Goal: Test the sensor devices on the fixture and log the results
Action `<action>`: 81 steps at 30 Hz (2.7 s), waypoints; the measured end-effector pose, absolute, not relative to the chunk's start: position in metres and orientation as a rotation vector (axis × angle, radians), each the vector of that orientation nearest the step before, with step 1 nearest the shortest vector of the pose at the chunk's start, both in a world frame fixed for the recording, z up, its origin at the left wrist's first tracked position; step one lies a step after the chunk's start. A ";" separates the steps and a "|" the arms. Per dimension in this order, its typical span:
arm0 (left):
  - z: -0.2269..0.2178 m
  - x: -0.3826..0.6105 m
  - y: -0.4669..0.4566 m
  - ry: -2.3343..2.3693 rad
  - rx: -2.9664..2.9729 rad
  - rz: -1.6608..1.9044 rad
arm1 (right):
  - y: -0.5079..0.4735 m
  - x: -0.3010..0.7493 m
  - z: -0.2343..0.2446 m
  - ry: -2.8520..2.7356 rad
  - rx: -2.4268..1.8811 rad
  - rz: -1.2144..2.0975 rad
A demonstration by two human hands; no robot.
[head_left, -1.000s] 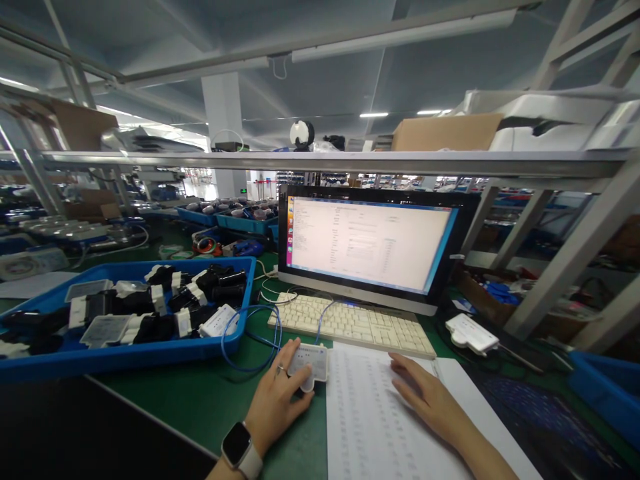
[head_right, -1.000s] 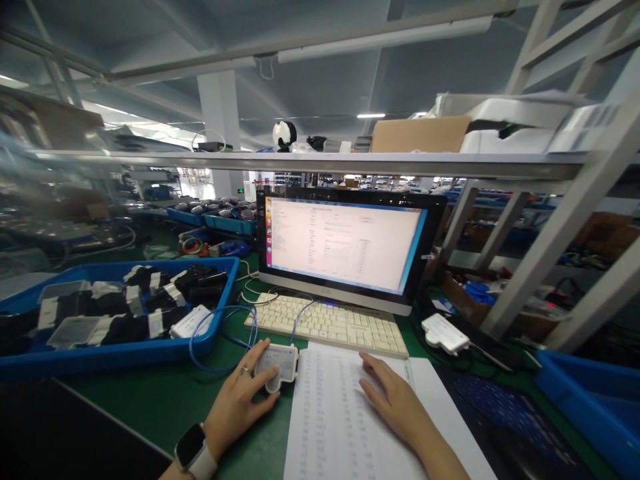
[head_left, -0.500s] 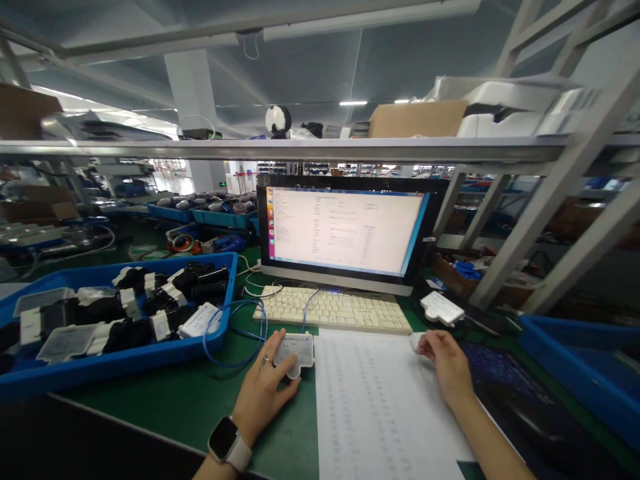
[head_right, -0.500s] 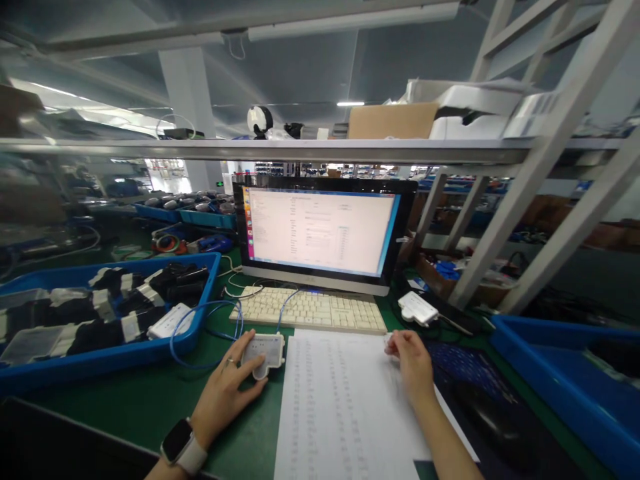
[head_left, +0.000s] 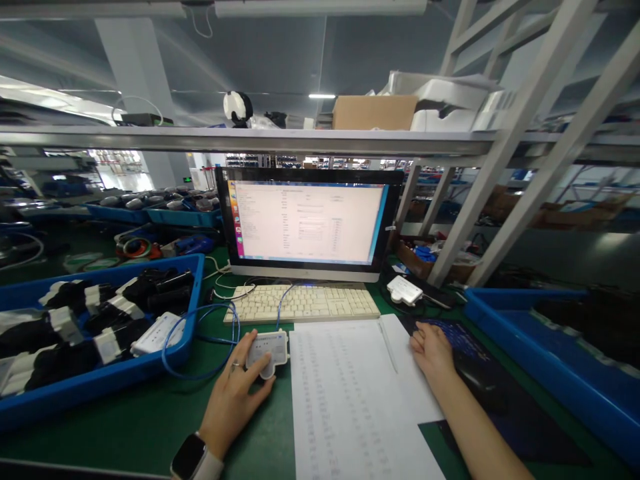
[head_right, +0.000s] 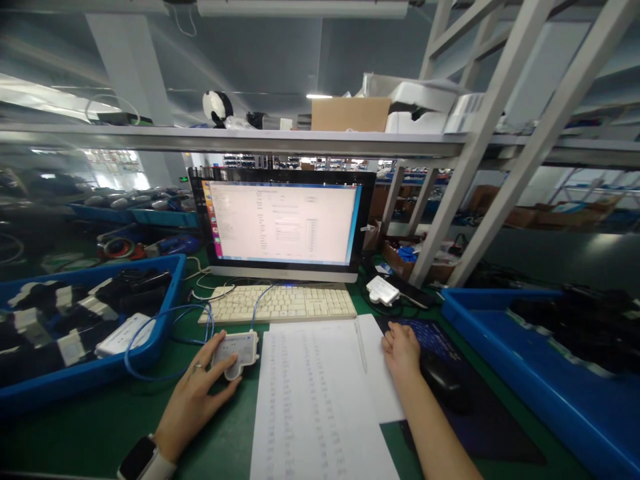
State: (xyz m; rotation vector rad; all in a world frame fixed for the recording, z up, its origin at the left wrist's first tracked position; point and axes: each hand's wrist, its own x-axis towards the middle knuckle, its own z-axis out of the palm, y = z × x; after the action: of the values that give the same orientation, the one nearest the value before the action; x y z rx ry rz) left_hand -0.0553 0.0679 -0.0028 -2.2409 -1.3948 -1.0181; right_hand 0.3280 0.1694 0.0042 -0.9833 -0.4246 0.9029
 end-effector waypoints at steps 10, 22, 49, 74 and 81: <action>-0.003 -0.056 0.068 -1.407 -2.243 -1.060 | 0.167 0.325 0.006 -0.425 -0.986 0.884; 0.006 -0.049 0.063 -1.441 -2.227 -1.037 | 0.163 0.321 0.012 -0.429 -0.998 0.894; 0.006 -0.049 0.063 -1.441 -2.227 -1.047 | 0.164 0.320 0.009 -0.462 -1.012 0.869; 0.005 -0.048 0.063 -1.453 -2.223 -1.061 | 0.163 0.319 0.008 -0.471 -1.027 0.854; 0.004 -0.048 0.063 -1.456 -2.236 -1.052 | 0.163 0.319 0.008 -0.476 -1.028 0.853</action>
State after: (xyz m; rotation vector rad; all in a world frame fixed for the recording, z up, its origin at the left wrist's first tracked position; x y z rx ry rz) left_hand -0.0483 0.0633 0.0044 -2.2356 -1.4556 -1.0516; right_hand 0.3189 0.1634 0.0076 -1.0284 -0.4755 0.8528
